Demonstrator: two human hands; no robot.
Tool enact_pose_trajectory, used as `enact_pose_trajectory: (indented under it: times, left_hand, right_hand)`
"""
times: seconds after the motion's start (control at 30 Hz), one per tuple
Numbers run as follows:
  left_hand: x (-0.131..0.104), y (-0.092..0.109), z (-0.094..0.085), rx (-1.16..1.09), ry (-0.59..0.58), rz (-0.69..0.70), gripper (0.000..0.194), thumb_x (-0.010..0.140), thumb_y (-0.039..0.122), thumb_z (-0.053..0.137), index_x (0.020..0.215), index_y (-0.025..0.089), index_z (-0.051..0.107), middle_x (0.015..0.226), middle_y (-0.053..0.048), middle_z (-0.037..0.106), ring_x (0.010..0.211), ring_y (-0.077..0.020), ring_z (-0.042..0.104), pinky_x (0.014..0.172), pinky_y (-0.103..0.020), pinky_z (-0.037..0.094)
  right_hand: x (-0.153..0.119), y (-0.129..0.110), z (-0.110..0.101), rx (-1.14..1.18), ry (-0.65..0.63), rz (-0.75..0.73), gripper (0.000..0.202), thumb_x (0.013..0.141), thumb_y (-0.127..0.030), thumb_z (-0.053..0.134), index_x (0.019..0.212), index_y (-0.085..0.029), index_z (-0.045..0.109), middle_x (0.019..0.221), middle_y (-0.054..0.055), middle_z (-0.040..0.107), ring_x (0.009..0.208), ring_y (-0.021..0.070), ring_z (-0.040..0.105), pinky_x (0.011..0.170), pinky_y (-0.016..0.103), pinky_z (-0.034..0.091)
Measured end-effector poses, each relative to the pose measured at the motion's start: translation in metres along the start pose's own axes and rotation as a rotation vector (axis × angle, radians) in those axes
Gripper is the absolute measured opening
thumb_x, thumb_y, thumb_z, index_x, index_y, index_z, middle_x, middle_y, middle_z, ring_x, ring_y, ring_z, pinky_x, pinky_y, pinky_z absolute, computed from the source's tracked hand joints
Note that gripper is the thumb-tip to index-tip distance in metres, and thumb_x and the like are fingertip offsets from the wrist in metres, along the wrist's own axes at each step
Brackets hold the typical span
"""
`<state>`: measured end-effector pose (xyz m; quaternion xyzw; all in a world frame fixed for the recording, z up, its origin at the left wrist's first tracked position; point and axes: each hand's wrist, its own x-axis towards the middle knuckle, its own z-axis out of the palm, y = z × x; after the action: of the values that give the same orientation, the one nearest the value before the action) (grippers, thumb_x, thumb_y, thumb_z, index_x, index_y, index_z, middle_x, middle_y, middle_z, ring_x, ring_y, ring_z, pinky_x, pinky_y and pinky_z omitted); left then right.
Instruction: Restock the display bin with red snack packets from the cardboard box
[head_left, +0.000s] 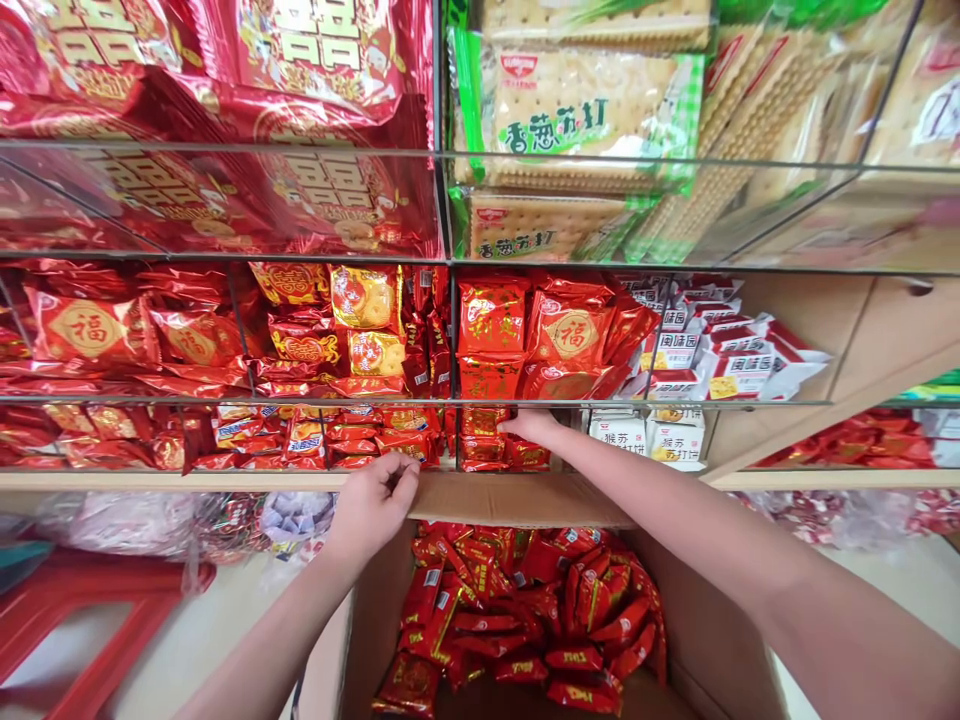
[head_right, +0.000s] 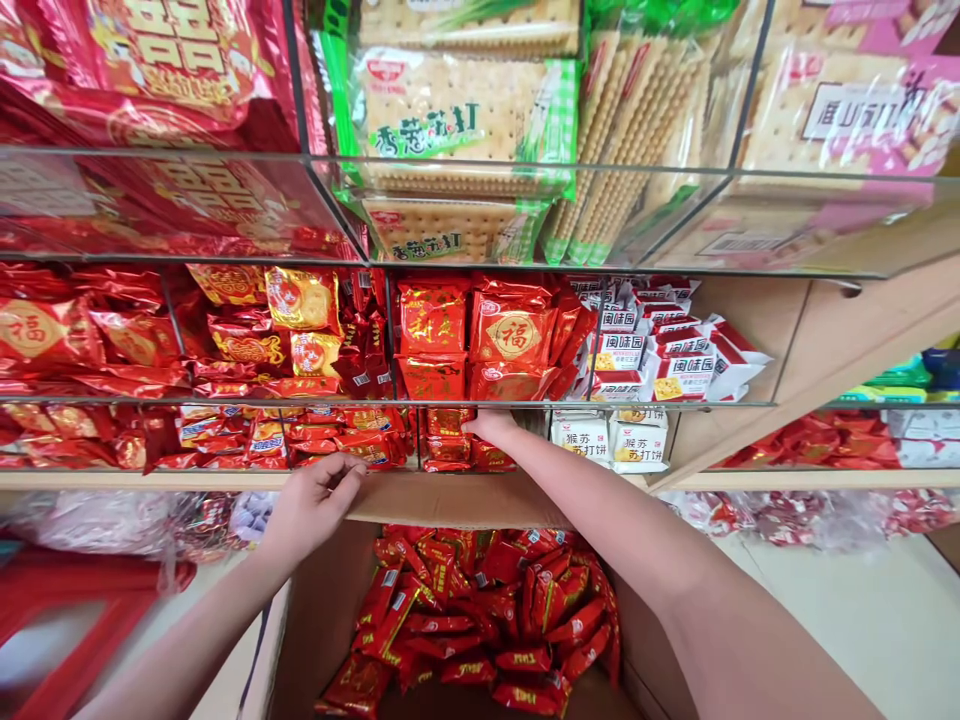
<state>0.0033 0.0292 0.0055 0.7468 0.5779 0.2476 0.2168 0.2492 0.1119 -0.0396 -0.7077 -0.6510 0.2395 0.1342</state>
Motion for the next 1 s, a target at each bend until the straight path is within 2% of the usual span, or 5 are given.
enact_pose_trajectory:
  times: [0.27,0.47,0.63,0.8,1.0]
  left_hand:
    - [0.000,-0.001,-0.002,0.003,-0.030,-0.026,0.025,0.078,0.037,0.038,0.077,0.020,0.057,0.076,0.000,0.064,0.070,-0.0154,0.058,0.063,-0.023,0.041]
    - [-0.002,-0.001,-0.002,-0.009,-0.023,0.004,0.024,0.078,0.035,0.038,0.073,0.020,0.055,0.068,0.002,0.062,0.062,-0.0134,0.056,0.058,-0.020,0.040]
    - [-0.001,0.001,-0.002,0.047,0.000,0.022,0.022,0.078,0.033,0.038,0.072,0.020,0.055,0.066,0.004,0.061,0.061,-0.0127,0.055,0.057,-0.019,0.038]
    - [-0.004,0.006,-0.002,0.079,0.019,0.024,0.022,0.078,0.033,0.038,0.071,0.020,0.054,0.066,0.004,0.061,0.060,-0.0121,0.055,0.056,-0.019,0.038]
    - [-0.008,0.009,-0.005,0.153,0.059,0.033,0.025,0.081,0.035,0.037,0.074,0.020,0.056,0.070,0.002,0.063,0.063,-0.0140,0.057,0.057,-0.021,0.040]
  right_hand:
    - [-0.017,-0.003,-0.016,-0.122,-0.127,-0.081,0.036,0.072,-0.031,0.057,0.104,-0.015,0.057,0.107,0.011,0.058,0.098,0.0273,0.053,0.080,0.034,0.041]
    - [-0.135,-0.016,-0.047,-0.080,0.089,-0.487,0.023,0.077,-0.025,0.053,0.098,-0.018,0.057,0.106,0.008,0.054,0.100,0.0225,0.047,0.087,0.038,0.037]
    - [-0.223,-0.008,0.030,0.064,-0.027,-0.562,0.014,0.077,-0.020,0.051,0.090,-0.021,0.059,0.091,0.005,0.059,0.087,0.0191,0.052,0.083,0.033,0.041]
    - [-0.223,0.005,0.126,0.002,-0.191,-0.348,0.053,0.063,-0.033,0.065,0.111,-0.014,0.052,0.105,0.013,0.057,0.096,0.0299,0.049,0.085,0.043,0.039]
    - [-0.216,0.011,0.124,0.204,-0.132,-0.298,0.033,0.064,-0.022,0.058,0.096,-0.016,0.061,0.093,0.009,0.062,0.089,0.0251,0.053,0.082,0.036,0.040]
